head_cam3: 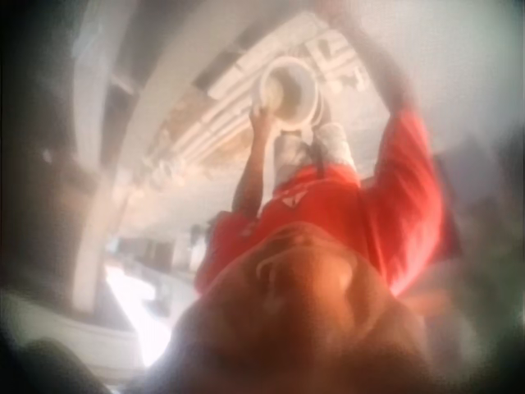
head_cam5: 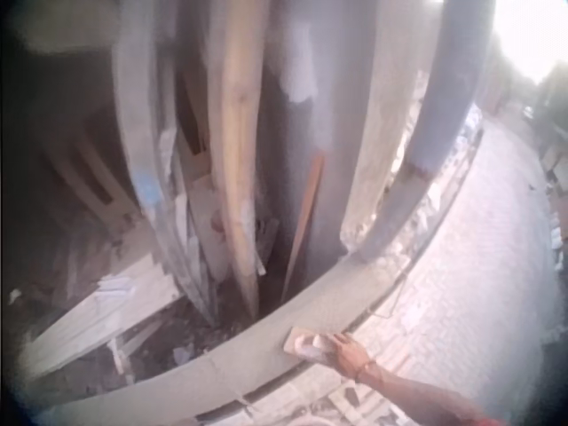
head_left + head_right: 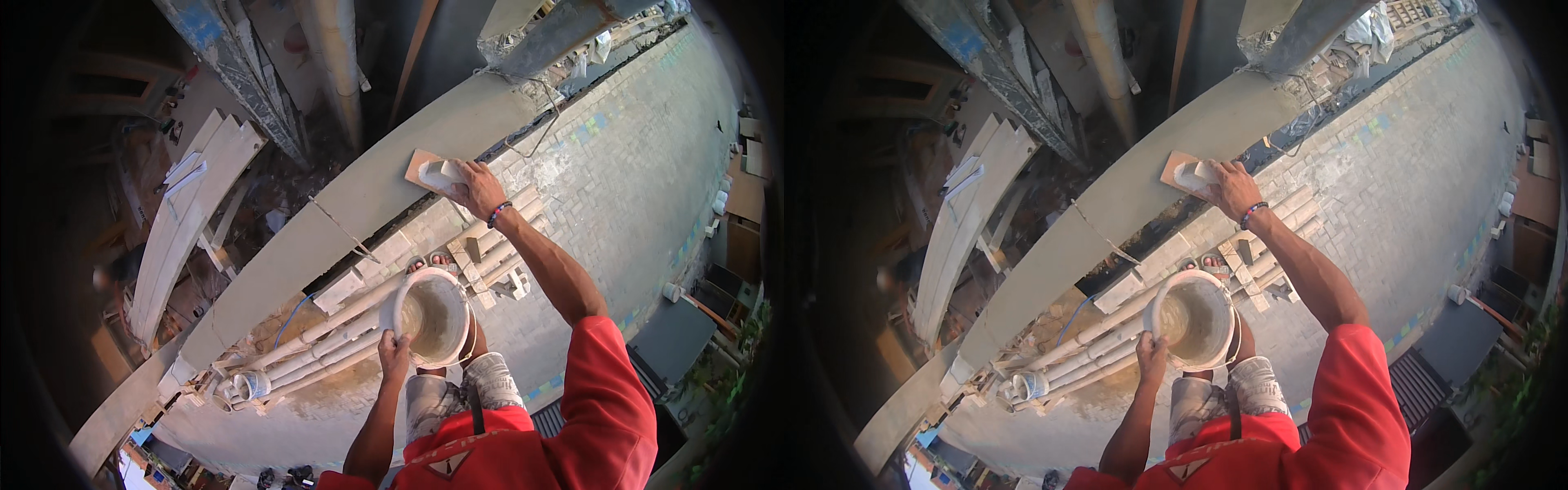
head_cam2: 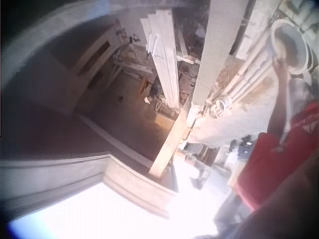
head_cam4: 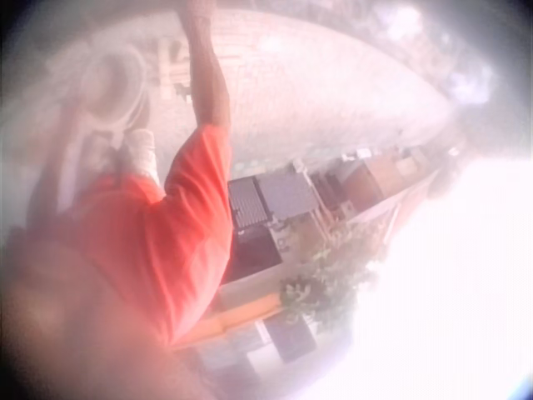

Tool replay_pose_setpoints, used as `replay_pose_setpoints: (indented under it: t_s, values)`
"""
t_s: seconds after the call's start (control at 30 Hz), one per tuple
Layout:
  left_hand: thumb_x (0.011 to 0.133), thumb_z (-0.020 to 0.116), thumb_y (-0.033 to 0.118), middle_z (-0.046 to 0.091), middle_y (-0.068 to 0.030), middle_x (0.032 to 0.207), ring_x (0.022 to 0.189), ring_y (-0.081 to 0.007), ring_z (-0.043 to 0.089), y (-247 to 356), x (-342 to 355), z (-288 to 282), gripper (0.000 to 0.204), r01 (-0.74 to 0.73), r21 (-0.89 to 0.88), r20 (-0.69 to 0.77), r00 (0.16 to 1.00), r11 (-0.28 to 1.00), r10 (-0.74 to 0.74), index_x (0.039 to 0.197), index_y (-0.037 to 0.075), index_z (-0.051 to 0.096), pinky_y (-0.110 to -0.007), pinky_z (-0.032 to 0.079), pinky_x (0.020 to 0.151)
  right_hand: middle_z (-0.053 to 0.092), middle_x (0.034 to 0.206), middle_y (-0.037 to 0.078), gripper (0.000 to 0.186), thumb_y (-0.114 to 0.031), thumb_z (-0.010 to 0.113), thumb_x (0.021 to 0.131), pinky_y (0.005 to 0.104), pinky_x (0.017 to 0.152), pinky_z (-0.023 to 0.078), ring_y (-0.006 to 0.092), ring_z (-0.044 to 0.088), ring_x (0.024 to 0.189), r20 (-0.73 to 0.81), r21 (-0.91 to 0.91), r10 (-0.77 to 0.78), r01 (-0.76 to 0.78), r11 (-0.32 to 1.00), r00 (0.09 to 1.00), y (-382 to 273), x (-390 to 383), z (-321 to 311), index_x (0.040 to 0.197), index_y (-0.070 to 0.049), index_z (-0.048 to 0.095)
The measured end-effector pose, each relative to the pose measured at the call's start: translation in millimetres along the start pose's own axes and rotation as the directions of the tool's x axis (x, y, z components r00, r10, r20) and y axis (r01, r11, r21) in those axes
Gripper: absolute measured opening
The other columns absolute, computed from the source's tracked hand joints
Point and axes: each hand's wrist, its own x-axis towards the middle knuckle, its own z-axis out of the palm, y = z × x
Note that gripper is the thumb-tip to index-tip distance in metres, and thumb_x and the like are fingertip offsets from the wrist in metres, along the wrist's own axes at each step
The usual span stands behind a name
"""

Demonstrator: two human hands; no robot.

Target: The person applies plaster to a curved wall using a trowel and a bucket of plaster. They repeatedly scoop plaster from the bucket and smooth it onto the wall surface, working along the curve.

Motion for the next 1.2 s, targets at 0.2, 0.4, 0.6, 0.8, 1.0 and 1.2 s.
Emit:
replay_pose_setpoints:
  t_s: [0.2,0.4,0.6,0.8,1.0,1.2]
  values:
    - [0.085,0.062,0.013,0.047,-0.0012,0.064,0.056,-0.0081,0.040,-16,1,2,0.018,-0.073,-0.215,-0.041,0.997,0.974,0.066,0.081,0.000,0.050,-0.025,0.035,0.051,0.060,0.104,0.024,0.044,-0.015,0.060,0.079,0.0453,0.083,0.045,0.0399,0.057,0.095,-0.461,0.008,0.408,-0.456,0.890,0.788,75,30,-61,0.119,0.001,0.051]
    - [0.085,0.063,0.013,0.047,0.0005,0.065,0.057,-0.0075,0.040,-9,1,4,0.019,-0.028,-0.222,-0.064,0.998,0.975,0.015,0.082,0.000,0.050,-0.025,0.035,0.051,0.062,0.103,0.025,0.043,-0.021,0.056,0.082,0.0471,0.079,0.048,0.0417,0.061,0.090,-0.491,-0.071,0.469,-0.570,0.818,0.734,104,42,-60,0.118,0.000,0.051]
    - [0.085,0.062,0.014,0.047,-0.0014,0.063,0.053,-0.0091,0.039,-9,3,2,0.019,0.017,-0.219,-0.046,0.999,0.976,-0.028,0.081,0.000,0.049,-0.027,0.034,0.048,0.063,0.098,0.024,0.044,-0.014,0.059,0.080,0.0481,0.077,0.048,0.0422,0.060,0.087,-0.430,-0.023,0.409,-0.463,0.886,0.805,71,44,-30,0.121,0.001,0.049]
    - [0.085,0.062,0.014,0.046,-0.0005,0.064,0.058,-0.0083,0.040,-9,13,4,0.020,-0.074,-0.070,-0.026,0.997,0.995,0.073,0.080,0.000,0.048,-0.026,0.034,0.050,0.057,0.113,0.020,0.052,-0.014,0.062,0.080,0.0443,0.090,0.044,0.0399,0.053,0.100,-0.046,0.034,-0.033,0.035,0.999,0.998,-23,14,-4,0.128,-0.002,0.047]
    - [0.086,0.062,0.014,0.044,-0.0001,0.063,0.055,-0.0083,0.039,8,9,8,0.021,-0.106,-0.167,-0.018,0.994,0.980,0.104,0.079,0.001,0.048,-0.027,0.034,0.049,0.059,0.113,0.023,0.048,-0.014,0.059,0.082,0.0422,0.092,0.044,0.0391,0.054,0.105,-0.319,-0.093,0.246,-0.288,0.953,0.915,69,88,-69,0.126,0.001,0.049]
    - [0.084,0.063,0.017,0.049,-0.0019,0.071,0.063,-0.0089,0.042,0,5,5,0.022,-0.001,-0.148,-0.017,1.000,0.989,-0.001,0.089,-0.002,0.052,-0.027,0.037,0.055,0.059,0.112,0.020,0.054,-0.015,0.062,0.079,0.0450,0.086,0.047,0.0402,0.056,0.099,-0.177,-0.050,0.244,-0.256,0.965,0.953,43,91,-23,0.130,-0.002,0.045]
